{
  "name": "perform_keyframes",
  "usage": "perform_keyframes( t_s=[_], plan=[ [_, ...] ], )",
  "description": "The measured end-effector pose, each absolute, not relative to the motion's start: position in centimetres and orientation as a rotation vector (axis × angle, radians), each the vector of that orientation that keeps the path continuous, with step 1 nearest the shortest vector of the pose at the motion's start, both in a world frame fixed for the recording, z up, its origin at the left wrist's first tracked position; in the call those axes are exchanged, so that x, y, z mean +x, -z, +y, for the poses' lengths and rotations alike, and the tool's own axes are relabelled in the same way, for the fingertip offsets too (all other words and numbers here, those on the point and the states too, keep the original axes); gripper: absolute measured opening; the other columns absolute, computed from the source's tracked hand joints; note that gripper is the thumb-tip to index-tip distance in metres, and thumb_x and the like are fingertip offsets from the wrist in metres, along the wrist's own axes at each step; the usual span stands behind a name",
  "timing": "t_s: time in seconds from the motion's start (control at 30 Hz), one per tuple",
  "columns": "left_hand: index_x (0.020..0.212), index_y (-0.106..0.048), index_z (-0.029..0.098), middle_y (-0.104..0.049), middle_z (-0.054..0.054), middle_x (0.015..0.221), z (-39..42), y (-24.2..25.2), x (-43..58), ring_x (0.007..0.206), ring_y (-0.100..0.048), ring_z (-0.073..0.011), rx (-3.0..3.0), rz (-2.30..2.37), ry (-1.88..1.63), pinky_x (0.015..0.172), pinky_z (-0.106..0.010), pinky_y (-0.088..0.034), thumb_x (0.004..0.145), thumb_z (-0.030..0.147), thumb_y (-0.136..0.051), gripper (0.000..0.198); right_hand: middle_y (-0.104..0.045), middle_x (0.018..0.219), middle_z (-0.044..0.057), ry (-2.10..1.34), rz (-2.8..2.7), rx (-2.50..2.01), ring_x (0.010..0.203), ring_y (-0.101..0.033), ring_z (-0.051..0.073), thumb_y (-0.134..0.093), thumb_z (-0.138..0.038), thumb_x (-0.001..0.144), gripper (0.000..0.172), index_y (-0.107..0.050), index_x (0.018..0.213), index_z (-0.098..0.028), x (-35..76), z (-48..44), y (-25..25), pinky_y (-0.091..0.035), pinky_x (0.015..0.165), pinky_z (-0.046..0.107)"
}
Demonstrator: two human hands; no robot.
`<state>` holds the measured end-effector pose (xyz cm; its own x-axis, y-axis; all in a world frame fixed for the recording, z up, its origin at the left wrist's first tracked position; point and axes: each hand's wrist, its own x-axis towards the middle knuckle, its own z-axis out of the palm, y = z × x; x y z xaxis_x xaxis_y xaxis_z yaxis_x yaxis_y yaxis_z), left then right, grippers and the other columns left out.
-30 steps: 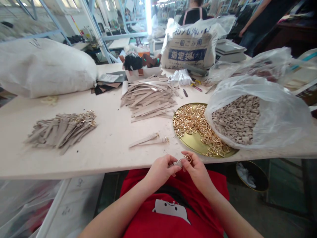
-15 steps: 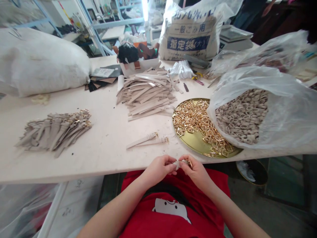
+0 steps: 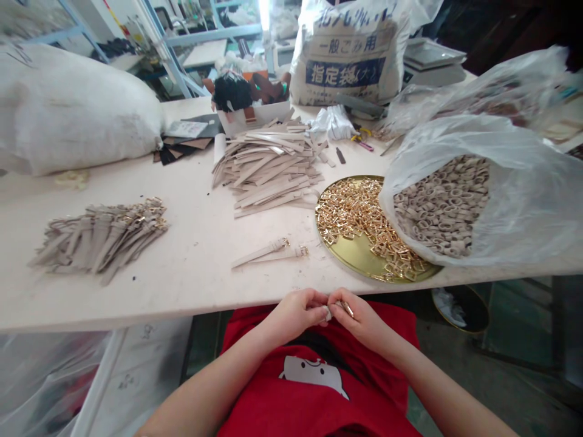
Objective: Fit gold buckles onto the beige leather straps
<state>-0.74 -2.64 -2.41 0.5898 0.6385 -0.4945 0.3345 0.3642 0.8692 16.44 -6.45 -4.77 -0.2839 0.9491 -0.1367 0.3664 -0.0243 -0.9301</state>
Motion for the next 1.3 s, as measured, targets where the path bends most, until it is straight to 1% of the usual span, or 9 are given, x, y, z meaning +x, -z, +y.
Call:
perform_keyframes(
  t_s=[0.07, 0.2, 0.3, 0.57, 0.73, 0.97, 1.17, 1.23, 1.3],
  plan=[
    [0.097, -0.058, 0.012, -0.064, -0.005, 0.079, -2.6, 1.9, -1.2, 0.066, -0.059, -0.0110, 1.246, 0.958, -0.192, 0.063, -0.023, -0.045, 0.076, 0.032, -0.050, 0.030, -0.052, 0.070, -0.001, -1.259, -1.619, -1.413, 0.065, -0.048, 0.013, -0.040, -0.028, 0.085, 0.014, -0.048, 0.078, -0.019, 16.1, -6.8, 5.0, -0.040, 0.062, 0.025],
    [0.077, -0.057, 0.012, -0.064, -0.005, 0.070, -3.0, 1.1, -2.2, 0.056, -0.058, -0.0106, 1.330, 0.957, 0.018, 0.054, -0.021, -0.044, 0.078, 0.044, -0.044, 0.034, -0.049, 0.068, -0.001, -1.152, -1.586, -1.450, 0.062, -0.046, 0.013, -0.038, -0.029, 0.085, 0.015, -0.047, 0.078, -0.019, 15.2, -7.8, 5.0, -0.040, 0.059, 0.025],
    [0.071, -0.054, 0.013, -0.062, -0.004, 0.064, -4.0, 0.9, -2.1, 0.053, -0.057, -0.0106, 1.357, 1.000, 0.017, 0.051, -0.021, -0.043, 0.078, 0.045, -0.044, 0.034, -0.053, 0.071, 0.001, -1.117, -1.670, -1.411, 0.063, -0.049, 0.014, -0.039, -0.027, 0.085, 0.013, -0.048, 0.080, -0.019, 14.8, -8.8, 4.6, -0.041, 0.060, 0.026],
    [0.071, -0.053, 0.014, -0.062, -0.003, 0.064, -6.8, -0.4, -2.4, 0.054, -0.057, -0.0099, 1.336, 1.004, -0.035, 0.054, -0.022, -0.044, 0.078, 0.043, -0.046, 0.031, -0.057, 0.083, 0.004, -1.082, -1.688, -1.336, 0.075, -0.055, 0.015, -0.036, -0.028, 0.087, 0.017, -0.046, 0.096, -0.019, 14.5, -11.1, 4.5, -0.044, 0.070, 0.028],
    [0.069, -0.053, 0.013, -0.061, -0.002, 0.061, -8.2, -1.0, -2.6, 0.051, -0.056, -0.0084, 1.339, 1.021, -0.090, 0.053, -0.021, -0.042, 0.077, 0.042, -0.047, 0.031, -0.057, 0.086, 0.004, -1.065, -1.667, -1.256, 0.079, -0.055, 0.016, -0.035, -0.030, 0.088, 0.019, -0.048, 0.097, -0.019, 13.9, -12.2, 4.2, -0.044, 0.073, 0.028],
    [0.066, -0.051, 0.014, -0.059, 0.000, 0.059, -9.5, -1.5, -3.1, 0.048, -0.054, -0.0084, 1.432, 0.961, -0.077, 0.053, -0.023, -0.043, 0.077, 0.045, -0.047, 0.033, -0.054, 0.073, 0.001, -1.092, -1.497, -1.325, 0.064, -0.053, 0.015, -0.033, -0.038, 0.088, 0.025, -0.047, 0.097, -0.019, 13.1, -14.0, 4.2, -0.044, 0.059, 0.026],
    [0.068, -0.054, 0.014, -0.062, -0.002, 0.060, -9.9, -2.3, -3.4, 0.048, -0.055, -0.0090, 1.441, 0.920, -0.098, 0.053, -0.022, -0.043, 0.076, 0.047, -0.049, 0.034, -0.059, 0.085, 0.005, -1.028, -1.635, -1.263, 0.078, -0.057, 0.018, -0.034, -0.037, 0.089, 0.024, -0.048, 0.099, -0.020, 12.7, -14.4, 3.1, -0.046, 0.071, 0.029],
    [0.067, -0.054, 0.014, -0.062, -0.002, 0.061, -9.7, -2.2, -3.4, 0.047, -0.054, -0.0087, 1.449, 0.913, -0.110, 0.053, -0.022, -0.043, 0.077, 0.043, -0.048, 0.032, -0.060, 0.086, 0.005, -1.034, -1.624, -1.243, 0.080, -0.058, 0.019, -0.034, -0.037, 0.088, 0.025, -0.049, 0.098, -0.020, 12.5, -14.0, 2.7, -0.046, 0.071, 0.029],
    [0.066, -0.054, 0.014, -0.062, -0.001, 0.060, -9.1, -2.2, -3.6, 0.044, -0.052, -0.0081, 1.469, 0.910, -0.110, 0.051, -0.021, -0.043, 0.078, 0.040, -0.046, 0.029, -0.060, 0.080, 0.004, -1.041, -1.601, -1.235, 0.074, -0.058, 0.018, -0.034, -0.039, 0.088, 0.027, -0.050, 0.097, -0.020, 12.2, -13.4, 2.5, -0.047, 0.066, 0.029]
  ],
)
